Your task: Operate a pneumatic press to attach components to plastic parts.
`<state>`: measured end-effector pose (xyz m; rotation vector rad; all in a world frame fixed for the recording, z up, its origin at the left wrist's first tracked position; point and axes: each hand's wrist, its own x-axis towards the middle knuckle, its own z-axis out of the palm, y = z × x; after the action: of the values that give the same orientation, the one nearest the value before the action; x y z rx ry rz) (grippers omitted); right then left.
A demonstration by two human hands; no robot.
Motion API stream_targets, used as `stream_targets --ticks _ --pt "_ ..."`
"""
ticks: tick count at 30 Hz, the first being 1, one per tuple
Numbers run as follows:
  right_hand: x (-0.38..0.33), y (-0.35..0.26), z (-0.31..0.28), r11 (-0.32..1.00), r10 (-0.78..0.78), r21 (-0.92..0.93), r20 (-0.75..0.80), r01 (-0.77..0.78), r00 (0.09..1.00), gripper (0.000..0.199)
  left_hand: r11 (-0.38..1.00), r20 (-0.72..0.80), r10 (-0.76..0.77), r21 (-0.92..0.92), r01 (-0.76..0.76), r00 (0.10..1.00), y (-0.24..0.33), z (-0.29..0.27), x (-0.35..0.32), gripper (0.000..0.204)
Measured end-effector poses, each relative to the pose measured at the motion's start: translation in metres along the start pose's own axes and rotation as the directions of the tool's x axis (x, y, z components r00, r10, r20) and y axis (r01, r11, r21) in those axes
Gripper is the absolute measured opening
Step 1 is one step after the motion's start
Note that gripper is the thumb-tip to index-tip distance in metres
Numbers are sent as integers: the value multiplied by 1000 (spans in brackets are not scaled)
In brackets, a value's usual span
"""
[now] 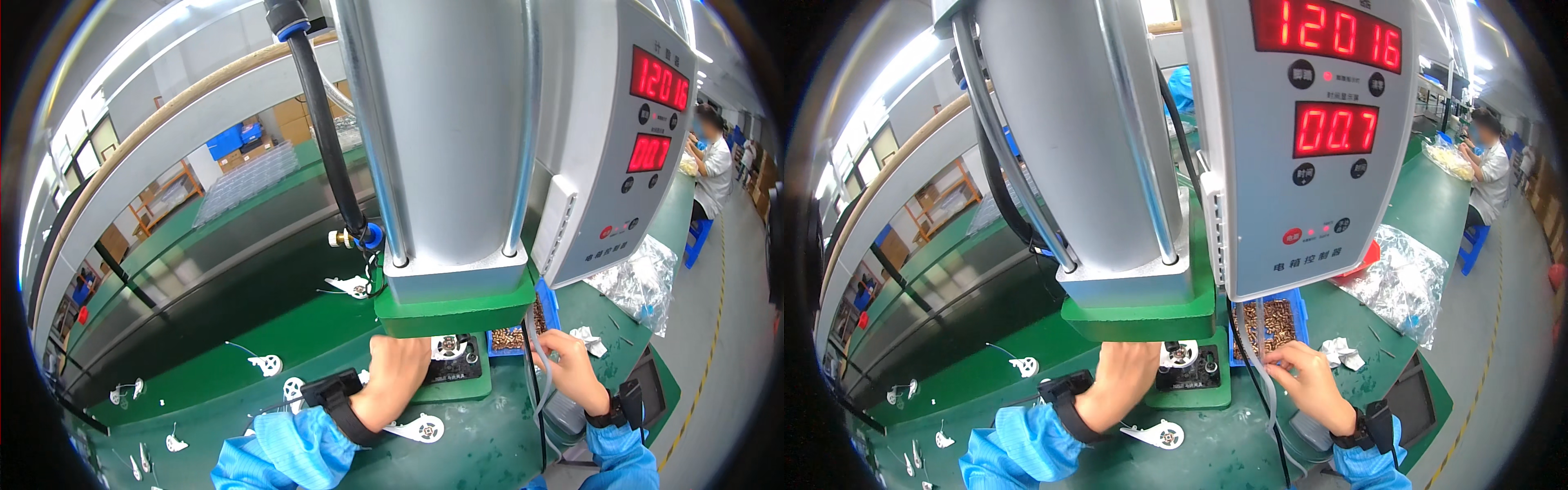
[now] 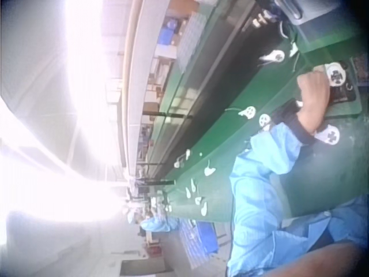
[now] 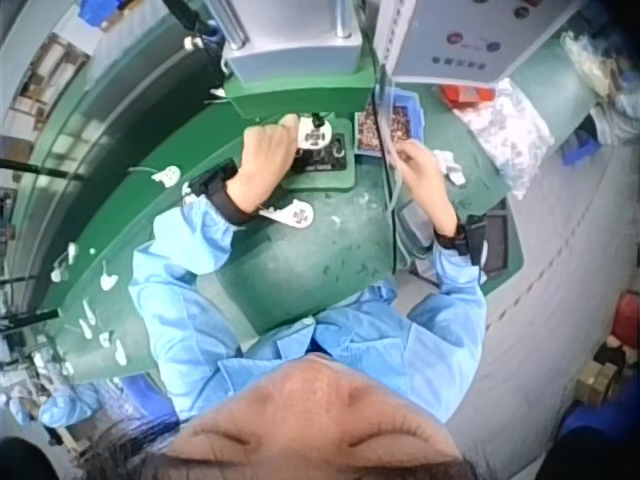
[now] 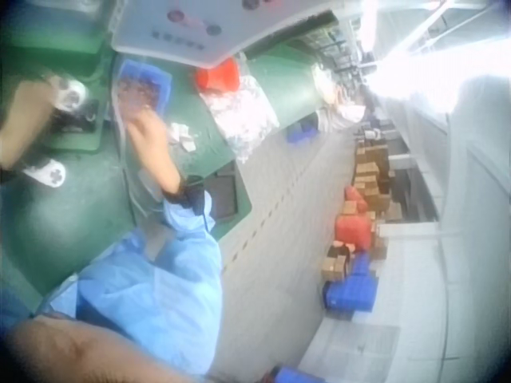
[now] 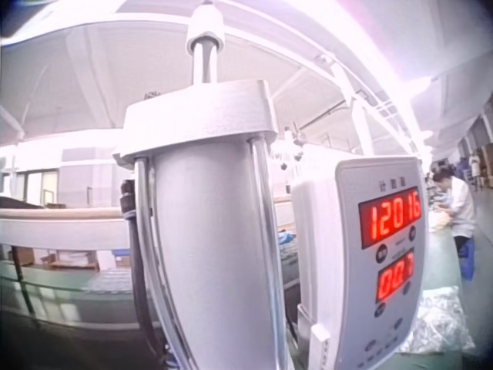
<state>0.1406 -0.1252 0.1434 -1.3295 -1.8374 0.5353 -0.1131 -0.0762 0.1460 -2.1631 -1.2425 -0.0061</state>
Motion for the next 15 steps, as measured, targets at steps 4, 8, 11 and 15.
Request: stream_targets --ticks 4,8,11,15 --pt "-3 7 4 999 35 37 -56 -33 998 15 983 147 -182 33 179 972 22 -11 -5 18" --pt "-9 42 10 992 123 57 -155 -115 980 14 584 319 558 -806 -90 766 -64 8 27 47" --pt "-8 51 17 980 174 129 -205 -150 963 14 443 498 237 -820 364 834 -102 56 57 43" --pt "-3 43 25 999 44 -9 -203 -46 978 12 560 451 -238 -660 501 860 -82 174 69 37"
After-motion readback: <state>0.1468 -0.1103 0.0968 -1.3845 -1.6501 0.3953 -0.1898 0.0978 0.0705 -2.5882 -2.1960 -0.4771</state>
